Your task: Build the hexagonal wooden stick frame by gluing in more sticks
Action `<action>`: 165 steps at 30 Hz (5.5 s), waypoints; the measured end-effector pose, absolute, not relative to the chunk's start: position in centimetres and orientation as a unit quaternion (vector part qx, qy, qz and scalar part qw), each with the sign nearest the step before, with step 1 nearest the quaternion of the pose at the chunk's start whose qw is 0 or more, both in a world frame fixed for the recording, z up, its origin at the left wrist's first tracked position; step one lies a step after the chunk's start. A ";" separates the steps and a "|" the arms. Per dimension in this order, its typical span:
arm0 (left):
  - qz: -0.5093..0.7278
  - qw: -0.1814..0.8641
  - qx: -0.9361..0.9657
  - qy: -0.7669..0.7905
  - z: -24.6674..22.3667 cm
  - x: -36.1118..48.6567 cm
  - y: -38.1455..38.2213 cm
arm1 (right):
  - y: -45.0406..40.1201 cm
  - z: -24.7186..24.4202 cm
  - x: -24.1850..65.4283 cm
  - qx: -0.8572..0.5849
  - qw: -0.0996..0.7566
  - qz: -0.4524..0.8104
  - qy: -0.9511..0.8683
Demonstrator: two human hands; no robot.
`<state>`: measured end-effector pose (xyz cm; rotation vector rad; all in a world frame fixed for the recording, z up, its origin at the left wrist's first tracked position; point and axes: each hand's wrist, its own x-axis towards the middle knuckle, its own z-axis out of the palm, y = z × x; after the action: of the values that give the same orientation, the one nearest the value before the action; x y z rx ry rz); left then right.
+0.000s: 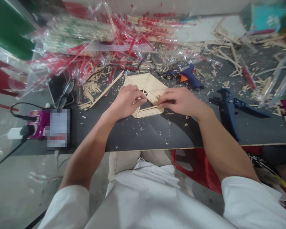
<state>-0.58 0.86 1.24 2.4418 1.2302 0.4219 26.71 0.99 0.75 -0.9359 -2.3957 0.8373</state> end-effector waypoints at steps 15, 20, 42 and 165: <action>0.151 0.223 0.880 0.391 1.2 -0.3 0.9 | 0.8 0.9 27.0 -0.329 0.196 0.269 -0.883; 0.151 0.227 0.878 0.394 0.9 -0.5 1.0 | 0.7 0.8 26.9 -0.331 0.200 0.263 -0.884; 0.108 0.202 0.885 0.404 0.4 0.2 0.7 | 0.6 1.2 26.4 -0.370 0.181 0.316 -0.855; 0.048 0.192 0.899 0.390 1.2 0.5 1.6 | -2.1 -1.7 21.9 -0.407 0.258 0.226 -0.847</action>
<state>0.46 1.60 1.20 2.5239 1.0949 0.1357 21.86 -2.06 -1.72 -1.1041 -2.2952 0.6125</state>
